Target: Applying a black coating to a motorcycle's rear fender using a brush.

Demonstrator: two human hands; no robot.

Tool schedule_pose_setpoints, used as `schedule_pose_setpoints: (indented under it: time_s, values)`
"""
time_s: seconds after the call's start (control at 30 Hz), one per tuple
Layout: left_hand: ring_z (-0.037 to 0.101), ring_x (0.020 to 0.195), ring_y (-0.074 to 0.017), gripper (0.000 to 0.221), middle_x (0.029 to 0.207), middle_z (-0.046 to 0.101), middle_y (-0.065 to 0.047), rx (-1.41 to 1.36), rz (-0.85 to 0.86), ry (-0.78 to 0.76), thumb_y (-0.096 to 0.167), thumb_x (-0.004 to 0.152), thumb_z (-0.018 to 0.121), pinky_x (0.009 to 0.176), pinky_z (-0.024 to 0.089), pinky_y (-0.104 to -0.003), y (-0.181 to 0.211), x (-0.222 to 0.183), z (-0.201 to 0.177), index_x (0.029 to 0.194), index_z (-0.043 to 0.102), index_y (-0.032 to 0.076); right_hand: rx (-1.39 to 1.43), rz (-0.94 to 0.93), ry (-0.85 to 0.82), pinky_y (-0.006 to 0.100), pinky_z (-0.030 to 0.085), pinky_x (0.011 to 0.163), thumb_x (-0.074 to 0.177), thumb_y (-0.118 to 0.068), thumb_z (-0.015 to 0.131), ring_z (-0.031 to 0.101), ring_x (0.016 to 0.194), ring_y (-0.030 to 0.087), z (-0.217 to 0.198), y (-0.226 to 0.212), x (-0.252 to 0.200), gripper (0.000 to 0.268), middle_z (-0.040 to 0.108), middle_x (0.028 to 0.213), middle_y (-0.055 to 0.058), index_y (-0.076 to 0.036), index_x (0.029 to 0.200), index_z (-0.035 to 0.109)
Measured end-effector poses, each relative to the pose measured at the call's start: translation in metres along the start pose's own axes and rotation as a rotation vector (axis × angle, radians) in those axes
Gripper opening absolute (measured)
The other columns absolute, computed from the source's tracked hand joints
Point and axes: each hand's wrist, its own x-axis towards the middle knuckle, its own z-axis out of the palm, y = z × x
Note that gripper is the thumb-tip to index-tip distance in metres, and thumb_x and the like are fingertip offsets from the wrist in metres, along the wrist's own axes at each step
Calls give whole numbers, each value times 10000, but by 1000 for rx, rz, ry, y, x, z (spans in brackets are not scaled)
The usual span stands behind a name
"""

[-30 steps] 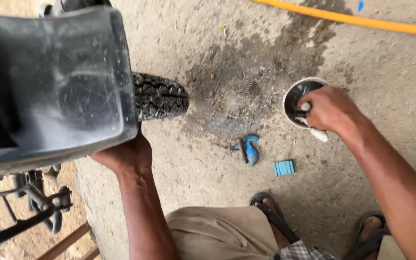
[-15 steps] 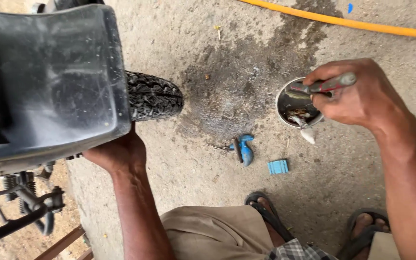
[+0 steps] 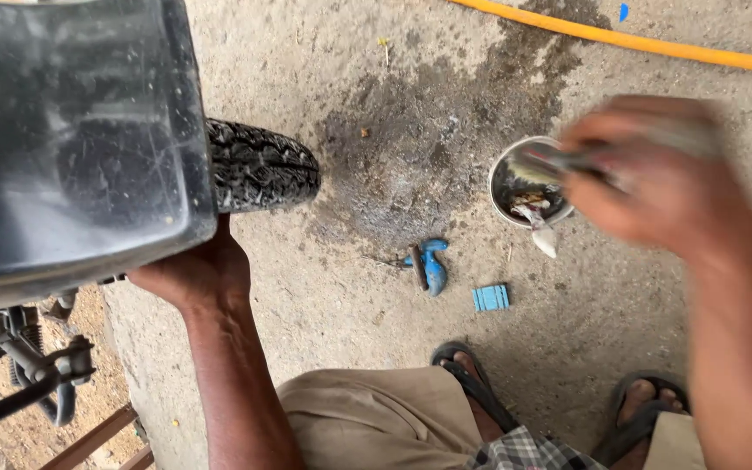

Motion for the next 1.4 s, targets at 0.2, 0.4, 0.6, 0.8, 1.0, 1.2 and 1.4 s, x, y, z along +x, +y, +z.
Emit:
schedule_pose_setpoints:
  time_s: [0.2, 0.4, 0.6, 0.8, 1.0, 1.2, 1.4]
  values:
    - [651, 1301, -273, 575, 1385, 601, -118, -35, 97, -114, 449, 1036, 480, 1023, 627, -437, -2, 6, -17, 1492, 467, 98, -76, 569, -237, 462, 631, 626, 797, -202, 809, 716, 687, 254, 56, 39, -22, 337, 752, 878, 103, -144, 1128, 777]
    - [521, 1173, -239, 546, 1283, 467, -122, 46, 123, -130, 411, 1138, 460, 1013, 528, -393, -4, 23, -11, 1493, 422, -3, -145, 583, -227, 509, 618, 676, 857, -292, 817, 708, 808, 295, 50, 71, -36, 389, 752, 921, 115, -145, 1210, 751]
    - [580, 1290, -262, 601, 1375, 522, -132, -21, 52, -111, 421, 1096, 488, 1089, 569, -457, 5, 12, 6, 1537, 428, 17, 719, 603, 250, 431, 555, 767, 892, -172, 725, 695, 956, 251, 33, 72, -22, 224, 699, 1039, 88, -97, 1099, 687]
    - [591, 1254, -274, 569, 1309, 559, -115, 25, 88, -184, 363, 1041, 592, 1081, 566, -489, 13, -5, 26, 1488, 466, 33, 1717, 960, 498, 486, 645, 879, 930, -127, 659, 725, 955, 277, 64, -44, 62, 81, 719, 1061, 129, -65, 949, 707]
    - [617, 1218, -262, 705, 1306, 575, -126, -34, -36, -63, 500, 952, 639, 1010, 607, -462, -4, -2, -31, 1477, 460, 65, 1780, 181, 474, 395, 680, 768, 989, -117, 760, 741, 910, 208, 93, -159, 122, 157, 732, 1075, 136, -64, 1130, 715]
    - [619, 1162, -256, 734, 1320, 567, -135, -167, -84, -281, 497, 1015, 684, 985, 578, -419, 9, -5, 13, 1563, 443, 72, 1121, 252, 421, 246, 641, 573, 974, -160, 732, 764, 810, 145, 170, -115, 79, 205, 773, 1032, 86, -79, 1157, 686]
    - [606, 1217, -268, 696, 1373, 560, -130, -52, -59, -187, 463, 1005, 665, 1038, 550, -452, 4, -5, 8, 1541, 432, 85, 1126, 273, 422, 275, 613, 623, 1004, -133, 734, 694, 800, 156, 160, -117, 88, 203, 728, 1030, 96, -61, 1184, 674]
